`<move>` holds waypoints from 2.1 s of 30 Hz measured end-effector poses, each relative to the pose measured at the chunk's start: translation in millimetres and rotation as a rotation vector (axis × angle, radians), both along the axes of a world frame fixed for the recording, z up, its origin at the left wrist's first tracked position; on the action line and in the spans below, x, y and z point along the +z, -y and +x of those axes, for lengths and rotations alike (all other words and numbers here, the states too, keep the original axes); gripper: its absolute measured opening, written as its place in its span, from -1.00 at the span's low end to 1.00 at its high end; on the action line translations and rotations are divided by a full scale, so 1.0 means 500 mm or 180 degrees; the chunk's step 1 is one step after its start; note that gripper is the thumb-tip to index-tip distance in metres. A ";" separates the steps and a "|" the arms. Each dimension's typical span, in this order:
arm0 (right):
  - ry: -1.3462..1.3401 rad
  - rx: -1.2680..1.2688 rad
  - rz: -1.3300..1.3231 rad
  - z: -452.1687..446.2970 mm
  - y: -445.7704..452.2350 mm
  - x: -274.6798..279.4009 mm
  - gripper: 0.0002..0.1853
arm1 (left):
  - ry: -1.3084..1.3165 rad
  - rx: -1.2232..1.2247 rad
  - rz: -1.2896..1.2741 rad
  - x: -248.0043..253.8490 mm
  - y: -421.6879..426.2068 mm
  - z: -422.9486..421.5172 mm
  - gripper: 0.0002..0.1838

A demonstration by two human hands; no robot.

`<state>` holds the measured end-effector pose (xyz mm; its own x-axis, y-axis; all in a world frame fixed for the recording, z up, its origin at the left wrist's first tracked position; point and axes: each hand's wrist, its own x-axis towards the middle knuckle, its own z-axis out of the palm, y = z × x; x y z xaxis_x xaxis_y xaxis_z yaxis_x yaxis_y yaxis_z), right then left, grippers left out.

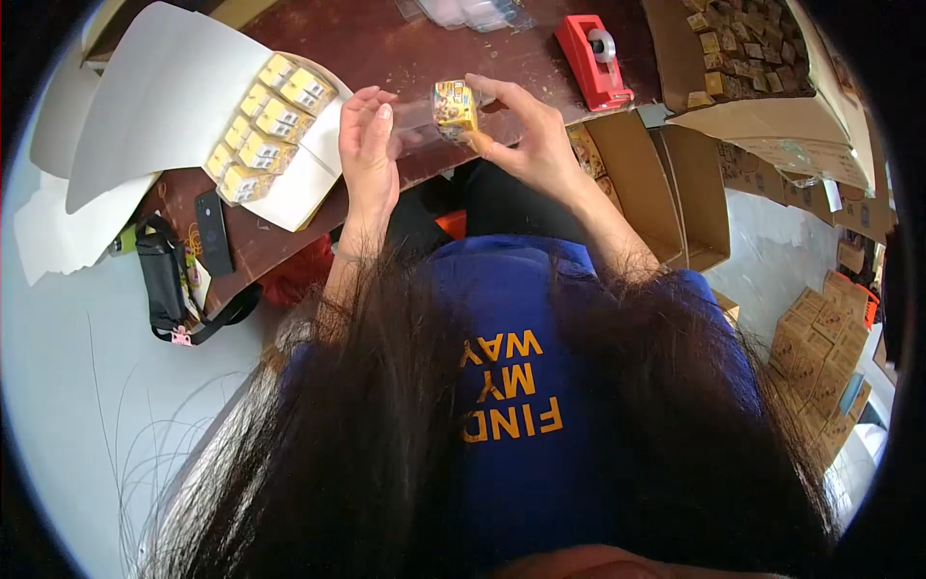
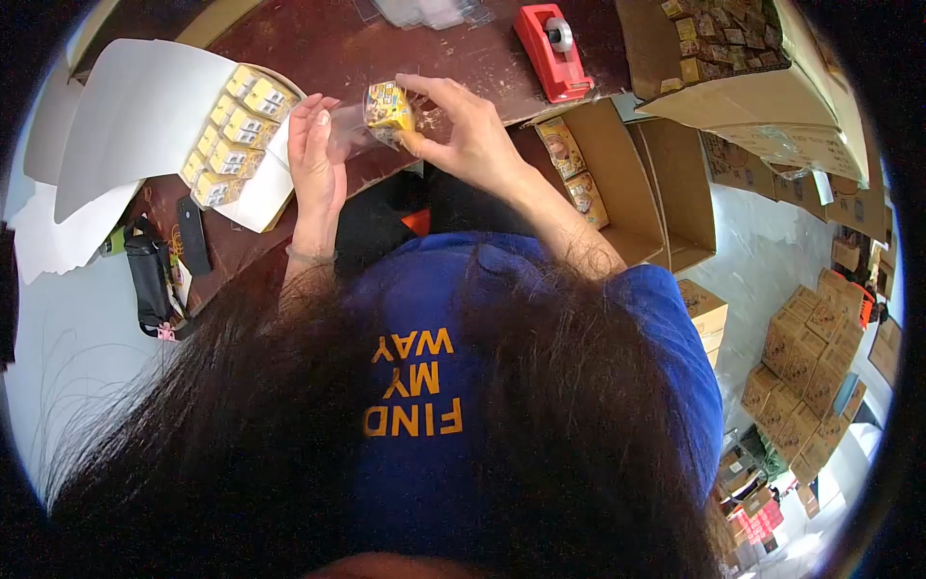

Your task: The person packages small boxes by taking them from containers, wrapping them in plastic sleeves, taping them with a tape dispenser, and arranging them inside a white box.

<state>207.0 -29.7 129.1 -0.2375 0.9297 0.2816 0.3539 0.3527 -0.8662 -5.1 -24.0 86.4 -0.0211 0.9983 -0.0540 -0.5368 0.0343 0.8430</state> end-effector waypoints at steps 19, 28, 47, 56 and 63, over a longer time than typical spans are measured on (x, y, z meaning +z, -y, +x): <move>-0.0246 0.0012 -0.0197 0.000 0.006 -0.044 -0.41 | -0.0656 0.0057 -0.0076 -0.003 0.024 -0.001 -0.63; -0.0711 0.0451 -0.0480 0.031 0.004 -0.037 -0.41 | -0.0193 -0.0171 -0.0411 0.018 0.033 -0.003 -0.63; 0.0318 -0.0022 0.0687 0.000 0.037 -0.043 -0.43 | -0.1341 0.0031 0.0073 0.003 0.037 0.019 -0.64; -0.1771 0.1347 -0.1671 0.000 0.054 -0.054 -0.47 | -0.0610 -0.0437 0.0319 -0.020 0.037 0.048 -0.56; 0.0180 0.2513 -0.1609 0.064 -0.081 -0.001 -0.74 | -0.0551 -0.2708 -0.0932 -0.016 -0.010 -0.033 -0.22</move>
<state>238.9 10.9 128.4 -0.8527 0.5025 -0.1429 0.2188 0.0951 -0.9711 -21.6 -19.0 78.6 0.6838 0.6277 -0.3721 -0.0996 0.5854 0.8046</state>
